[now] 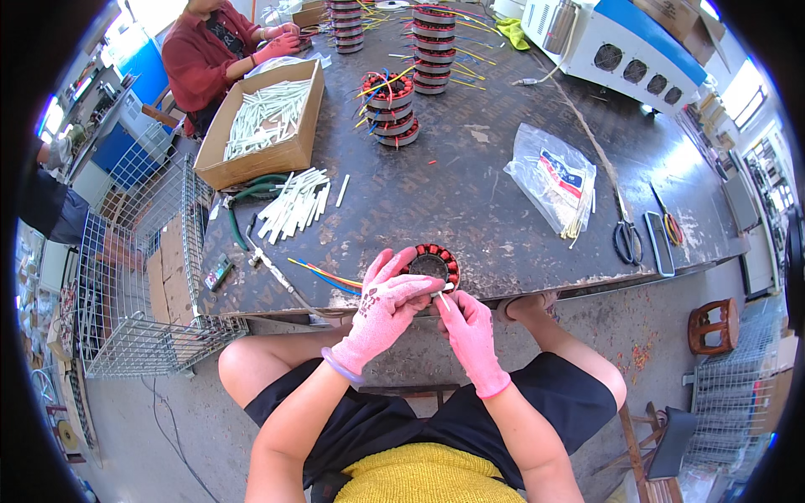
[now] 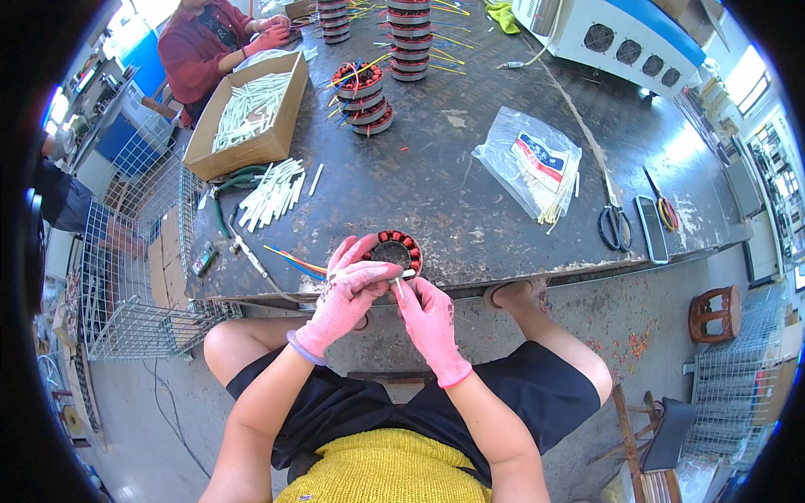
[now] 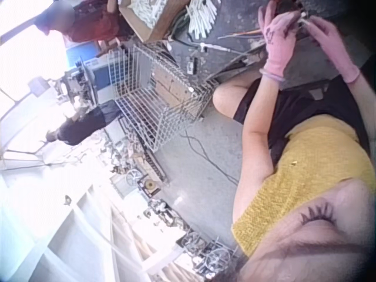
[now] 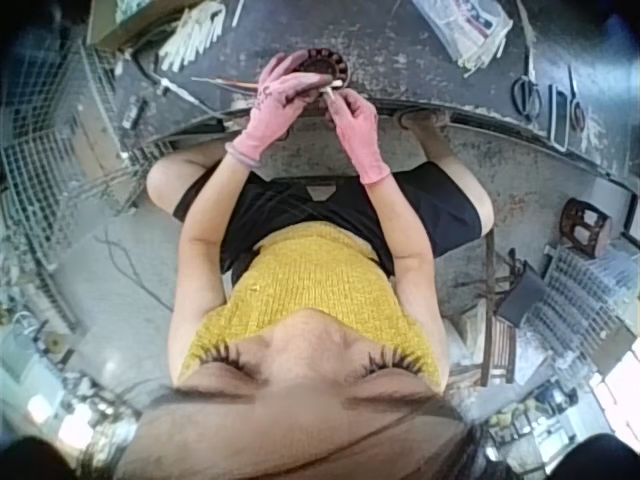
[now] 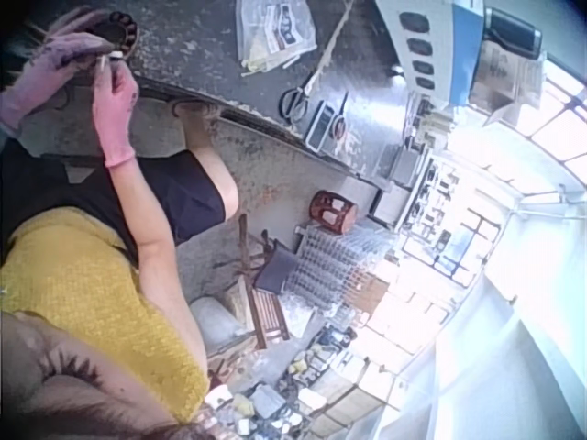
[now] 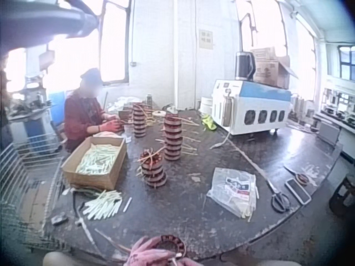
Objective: The person uses a small metal tool to push colored wires into slots on a circular stator component and slides white insulating sleeves onto the ends of the wires.
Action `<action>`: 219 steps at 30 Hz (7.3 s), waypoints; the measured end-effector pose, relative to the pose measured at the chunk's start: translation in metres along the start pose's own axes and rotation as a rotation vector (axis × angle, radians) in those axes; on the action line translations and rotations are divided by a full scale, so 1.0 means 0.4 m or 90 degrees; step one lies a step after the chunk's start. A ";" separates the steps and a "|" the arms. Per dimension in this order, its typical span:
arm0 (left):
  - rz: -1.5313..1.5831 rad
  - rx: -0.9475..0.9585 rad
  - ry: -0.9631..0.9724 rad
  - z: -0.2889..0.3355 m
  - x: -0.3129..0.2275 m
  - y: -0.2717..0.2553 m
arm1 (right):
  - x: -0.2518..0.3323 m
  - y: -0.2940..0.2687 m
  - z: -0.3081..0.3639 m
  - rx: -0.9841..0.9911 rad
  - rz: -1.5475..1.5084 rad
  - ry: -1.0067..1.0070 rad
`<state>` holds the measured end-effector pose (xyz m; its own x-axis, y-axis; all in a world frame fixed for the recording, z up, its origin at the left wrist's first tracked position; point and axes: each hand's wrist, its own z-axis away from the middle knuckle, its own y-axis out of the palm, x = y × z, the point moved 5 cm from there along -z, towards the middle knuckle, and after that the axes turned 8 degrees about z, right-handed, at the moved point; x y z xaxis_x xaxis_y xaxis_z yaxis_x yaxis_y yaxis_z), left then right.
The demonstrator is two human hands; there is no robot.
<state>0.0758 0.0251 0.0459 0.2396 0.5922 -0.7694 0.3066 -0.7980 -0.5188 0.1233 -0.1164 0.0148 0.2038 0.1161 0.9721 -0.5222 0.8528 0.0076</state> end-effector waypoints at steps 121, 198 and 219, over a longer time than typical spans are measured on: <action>-0.082 -0.050 0.163 -0.031 -0.038 0.002 | 0.067 -0.096 0.226 0.046 0.229 -0.431; -0.028 -0.055 0.198 -0.016 -0.028 0.015 | -0.009 -0.020 0.049 0.068 -0.034 -0.044; 0.049 -0.029 0.106 -0.034 -0.035 0.007 | -0.009 -0.032 -0.019 -0.035 0.054 0.011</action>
<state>0.0856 0.0161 0.0604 0.4125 0.5424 -0.7319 0.3215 -0.8384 -0.4402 0.1355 -0.1240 0.0096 0.1761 0.1973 0.9644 -0.4920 0.8662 -0.0874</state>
